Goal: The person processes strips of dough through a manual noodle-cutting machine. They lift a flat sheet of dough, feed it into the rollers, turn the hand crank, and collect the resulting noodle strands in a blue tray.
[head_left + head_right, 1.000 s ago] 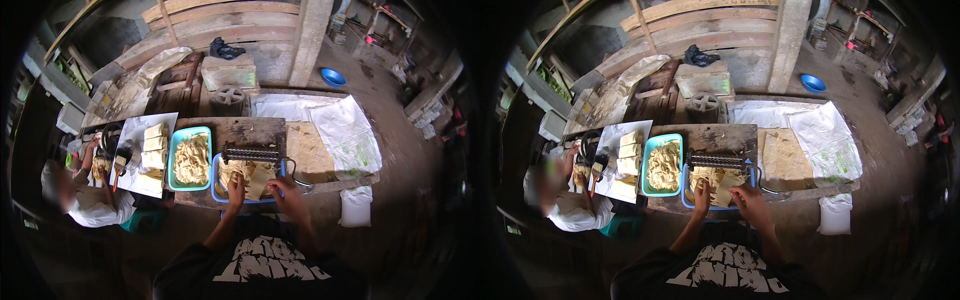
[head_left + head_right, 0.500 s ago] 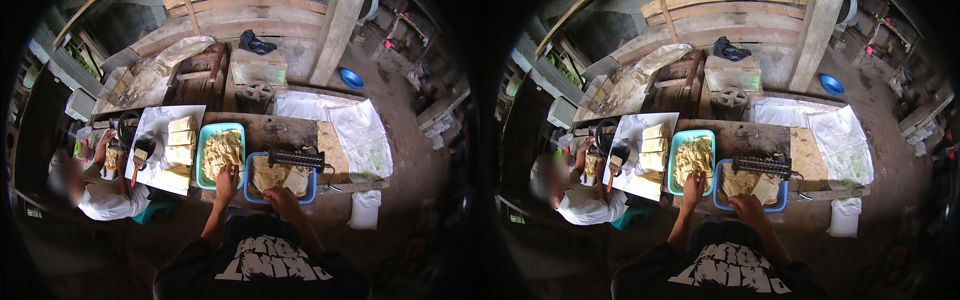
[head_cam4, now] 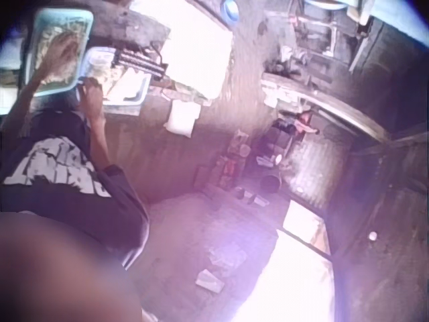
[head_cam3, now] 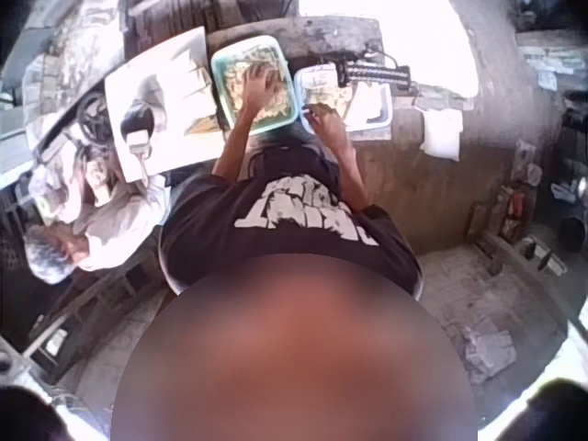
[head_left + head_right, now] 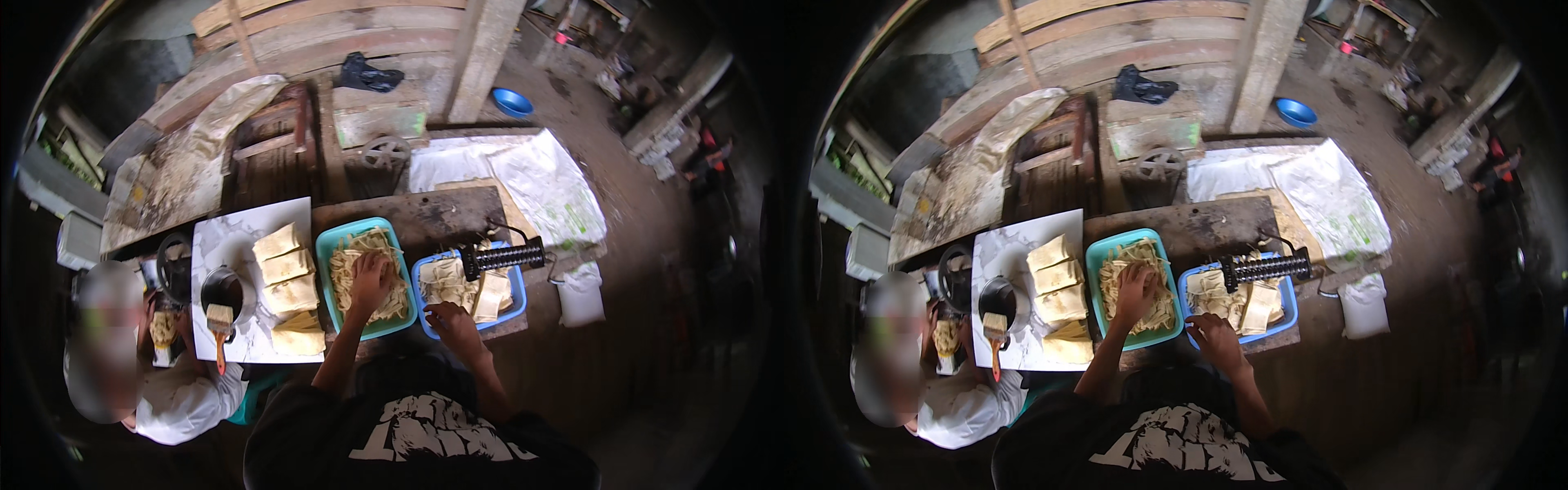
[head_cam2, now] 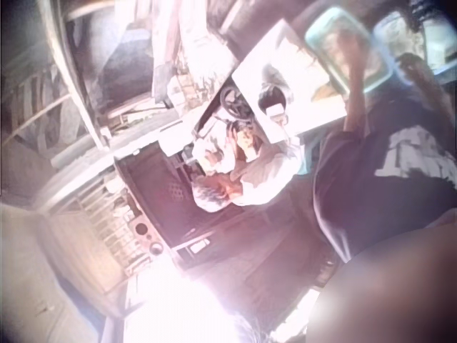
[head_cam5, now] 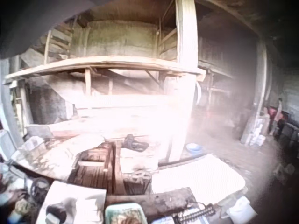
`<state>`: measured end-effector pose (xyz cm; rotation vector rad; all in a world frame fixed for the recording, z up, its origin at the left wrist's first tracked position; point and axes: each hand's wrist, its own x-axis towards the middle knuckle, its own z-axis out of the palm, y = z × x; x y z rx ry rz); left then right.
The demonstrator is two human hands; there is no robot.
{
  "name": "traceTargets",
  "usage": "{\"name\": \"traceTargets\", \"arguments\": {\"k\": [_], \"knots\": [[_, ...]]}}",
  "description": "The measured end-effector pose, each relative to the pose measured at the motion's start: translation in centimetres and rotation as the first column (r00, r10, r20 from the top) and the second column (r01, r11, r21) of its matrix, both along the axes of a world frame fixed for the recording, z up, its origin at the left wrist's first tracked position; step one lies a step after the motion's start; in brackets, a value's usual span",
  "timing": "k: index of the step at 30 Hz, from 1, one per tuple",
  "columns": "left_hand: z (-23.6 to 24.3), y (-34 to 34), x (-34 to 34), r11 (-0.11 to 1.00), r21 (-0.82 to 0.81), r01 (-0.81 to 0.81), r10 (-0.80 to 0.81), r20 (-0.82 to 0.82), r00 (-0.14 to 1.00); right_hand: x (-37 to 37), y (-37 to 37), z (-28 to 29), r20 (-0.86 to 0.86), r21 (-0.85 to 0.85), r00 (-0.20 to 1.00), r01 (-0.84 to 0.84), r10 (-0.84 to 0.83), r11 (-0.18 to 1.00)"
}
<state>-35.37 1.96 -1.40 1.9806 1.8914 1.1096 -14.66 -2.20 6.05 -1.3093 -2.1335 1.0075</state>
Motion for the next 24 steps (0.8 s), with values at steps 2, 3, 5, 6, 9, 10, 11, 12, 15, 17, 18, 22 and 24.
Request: {"name": "traceTargets", "arguments": {"k": [2,3,5,6,9,10,11,12,15,17,18,22,24], "knots": [[0.0,-0.3,0.9,0.998,0.063,0.029,-0.03,0.024,0.999,0.6,0.3,-1.1,-0.005,0.056,0.995,0.096,-0.096,0.994],[0.2,-0.7,1.7,0.997,0.053,0.053,-0.055,0.036,0.998,1.3,0.2,-1.5,-0.023,0.115,0.988,0.156,-0.154,0.981],[1.1,-1.3,3.5,0.992,0.109,0.068,-0.085,0.162,0.983,3.0,0.4,-1.6,0.021,0.075,0.971,0.237,-0.239,0.969],[1.2,-1.7,4.7,0.987,0.07,0.146,-0.157,0.206,0.966,4.4,0.6,-2.8,0.103,0.159,0.951,0.274,-0.292,0.949],[1.2,-2.8,8.0,0.934,-0.04,0.356,-0.324,0.327,0.888,8.0,2.1,-5.2,0.204,0.258,0.883,0.367,-0.422,0.894],[1.2,-2.7,9.3,0.933,-0.036,0.357,-0.327,0.323,0.888,9.0,2.9,-5.1,0.225,0.285,0.867,0.379,-0.446,0.88],[1.3,-2.7,10.7,0.915,-0.029,0.404,-0.379,0.29,0.879,10.1,3.5,-5.1,0.245,0.28,0.86,0.379,-0.447,0.882],[1.3,-2.7,12.2,0.894,-0.023,0.448,-0.428,0.256,0.867,11.2,4.2,-5.0,0.266,0.274,0.854,0.377,-0.446,0.885],[2.6,-2.0,16.9,0.896,-0.064,0.439,-0.408,0.267,0.873,14.5,5.9,-5.5,0.373,0.295,0.836,0.305,-0.403,0.905],[3.4,-1.7,19.9,0.91,-0.063,0.41,-0.384,0.25,0.889,16.8,6.5,-6.0,0.409,0.308,0.835,0.254,-0.368,0.917],[3.7,-1.5,21.3,0.921,-0.045,0.386,-0.366,0.23,0.901,17.8,6.7,-6.2,0.429,0.321,0.829,0.233,-0.36,0.918],[4.0,-1.6,26.4,0.947,-0.092,0.309,-0.277,0.261,0.925,22.0,7.5,-6.0,0.372,0.324,0.871,0.203,-0.321,0.924],[3.1,-2.1,29.0,0.967,-0.083,0.241,-0.214,0.25,0.944,24.0,8.0,-6.1,0.33,0.314,0.895,0.194,-0.299,0.929]]}}
